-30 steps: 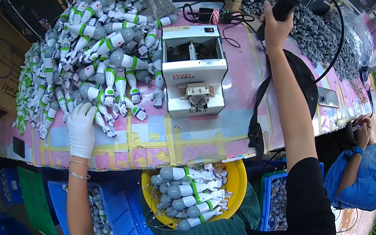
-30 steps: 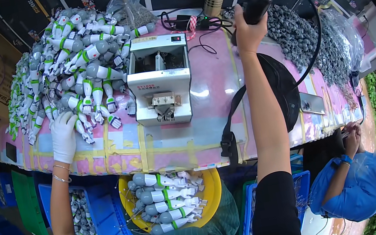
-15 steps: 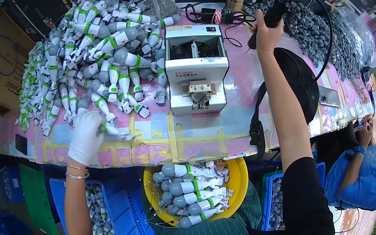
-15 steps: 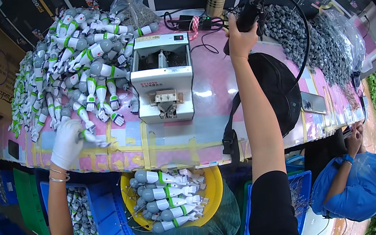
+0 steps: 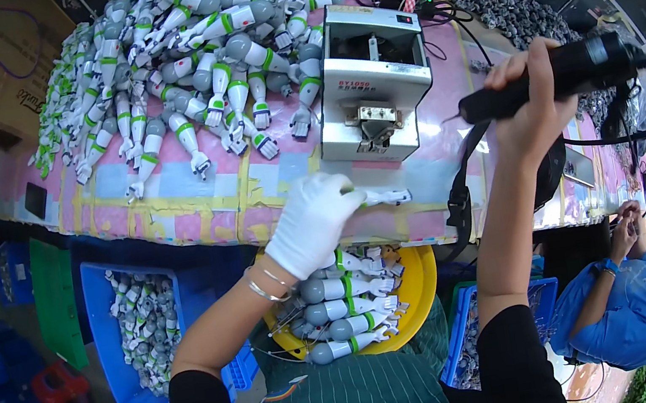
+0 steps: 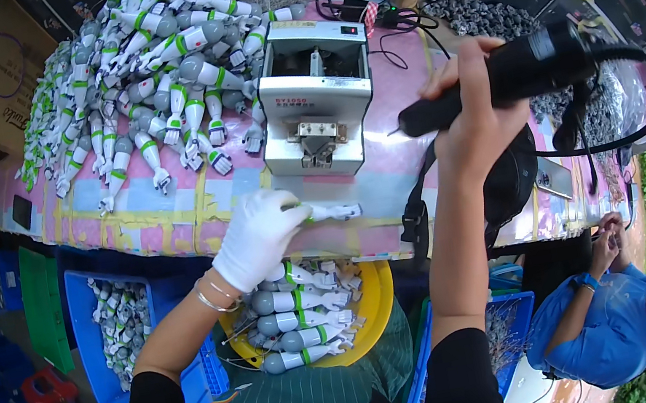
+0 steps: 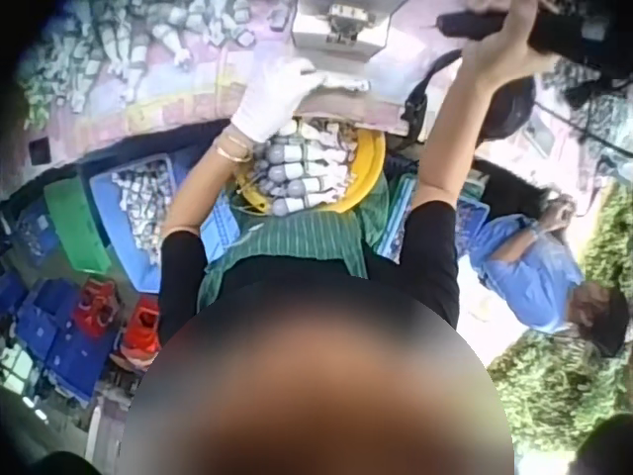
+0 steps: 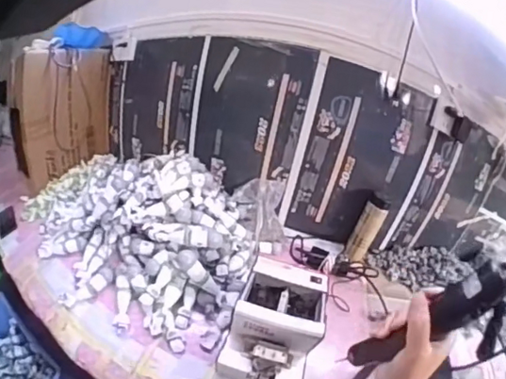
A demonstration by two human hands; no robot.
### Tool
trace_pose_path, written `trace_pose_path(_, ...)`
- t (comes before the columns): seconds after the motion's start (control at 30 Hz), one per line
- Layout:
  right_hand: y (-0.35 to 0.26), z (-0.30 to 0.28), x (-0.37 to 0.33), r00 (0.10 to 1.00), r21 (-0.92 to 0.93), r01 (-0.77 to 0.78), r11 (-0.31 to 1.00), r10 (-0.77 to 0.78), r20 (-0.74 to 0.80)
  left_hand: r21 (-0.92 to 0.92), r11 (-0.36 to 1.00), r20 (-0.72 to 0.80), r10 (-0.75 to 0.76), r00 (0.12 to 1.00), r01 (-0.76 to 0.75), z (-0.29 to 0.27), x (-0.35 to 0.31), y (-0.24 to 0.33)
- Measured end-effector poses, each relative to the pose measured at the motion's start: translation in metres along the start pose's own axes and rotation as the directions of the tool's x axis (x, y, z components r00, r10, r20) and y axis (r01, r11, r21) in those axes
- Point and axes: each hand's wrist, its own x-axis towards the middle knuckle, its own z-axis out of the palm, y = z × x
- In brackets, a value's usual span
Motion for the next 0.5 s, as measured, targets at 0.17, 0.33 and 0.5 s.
trace_pose_path(0.17,-0.006,0.025,-0.054,0.984,0.14,-0.158,0.977,0.144,0.107,-0.155,0.986,-0.204,-0.091,0.975,0.059,-0.006,0.011,0.012)
trace_pose_path(0.33,-0.004,0.041,-0.074,0.968,0.186,-0.225,0.956,0.197,0.156,-0.17,0.981,-0.357,-0.154,0.921,0.098,-0.007,0.022,0.016)
trace_pose_path(0.5,-0.007,0.044,-0.065,0.979,0.193,-0.16,0.968,0.131,0.154,-0.145,0.987,-0.36,-0.123,0.925,0.075,-0.013,0.022,0.001)
